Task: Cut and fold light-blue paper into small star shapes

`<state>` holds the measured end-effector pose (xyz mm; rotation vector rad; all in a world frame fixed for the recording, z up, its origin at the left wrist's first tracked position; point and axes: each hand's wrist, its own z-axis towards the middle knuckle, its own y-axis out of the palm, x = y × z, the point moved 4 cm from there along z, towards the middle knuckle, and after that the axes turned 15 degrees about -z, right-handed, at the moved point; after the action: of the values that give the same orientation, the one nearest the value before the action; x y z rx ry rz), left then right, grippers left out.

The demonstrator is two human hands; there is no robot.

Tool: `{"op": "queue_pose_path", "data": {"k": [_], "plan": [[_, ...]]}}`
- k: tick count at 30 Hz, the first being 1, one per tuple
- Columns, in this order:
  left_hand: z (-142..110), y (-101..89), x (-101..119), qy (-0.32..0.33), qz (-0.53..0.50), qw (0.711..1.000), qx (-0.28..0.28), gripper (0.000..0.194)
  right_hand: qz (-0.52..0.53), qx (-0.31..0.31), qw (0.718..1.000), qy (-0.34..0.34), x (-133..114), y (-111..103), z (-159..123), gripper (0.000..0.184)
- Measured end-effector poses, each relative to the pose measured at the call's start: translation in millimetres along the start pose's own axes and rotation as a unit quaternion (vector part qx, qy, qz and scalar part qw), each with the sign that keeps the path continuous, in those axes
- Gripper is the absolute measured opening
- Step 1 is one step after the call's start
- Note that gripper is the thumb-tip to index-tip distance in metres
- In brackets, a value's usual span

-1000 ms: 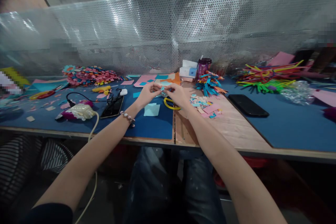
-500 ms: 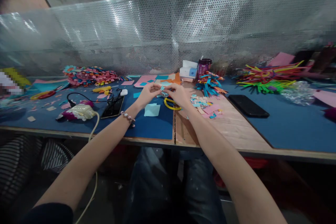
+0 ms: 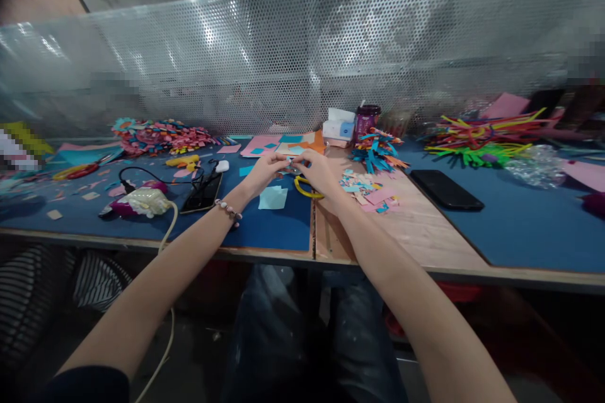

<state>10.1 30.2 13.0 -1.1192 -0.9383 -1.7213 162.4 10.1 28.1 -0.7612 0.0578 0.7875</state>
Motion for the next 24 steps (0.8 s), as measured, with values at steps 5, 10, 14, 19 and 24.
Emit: {"op": "queue_pose_path", "data": {"k": [5, 10, 14, 19, 24], "plan": [[1.0, -1.5, -1.9, 0.003, 0.005, 1.0, -0.001, 0.022, 0.0, -0.009, 1.0, 0.006, -0.9, 0.4, -0.3, 0.014], [1.8, -2.0, -2.4, 0.004, 0.004, 1.0, -0.001, 0.022, 0.005, -0.019, 1.0, 0.012, -3.1, -1.1, -0.3, 0.015], [1.4, -1.6, -2.2, -0.001, -0.003, 1.0, 0.001, 0.023, 0.006, -0.021, 1.0, 0.021, -3.8, -1.9, -0.6, 0.015], [1.5, -1.8, -1.6, 0.002, -0.001, 1.0, 0.001, 0.022, 0.016, -0.017, 0.999, 0.033, -5.0, -2.1, -0.5, 0.014], [3.3, -1.3, -2.8, -0.003, -0.006, 1.0, -0.011, 0.023, 0.041, -0.02, 0.997, 0.062, -2.5, -0.7, -0.2, 0.015]]}}
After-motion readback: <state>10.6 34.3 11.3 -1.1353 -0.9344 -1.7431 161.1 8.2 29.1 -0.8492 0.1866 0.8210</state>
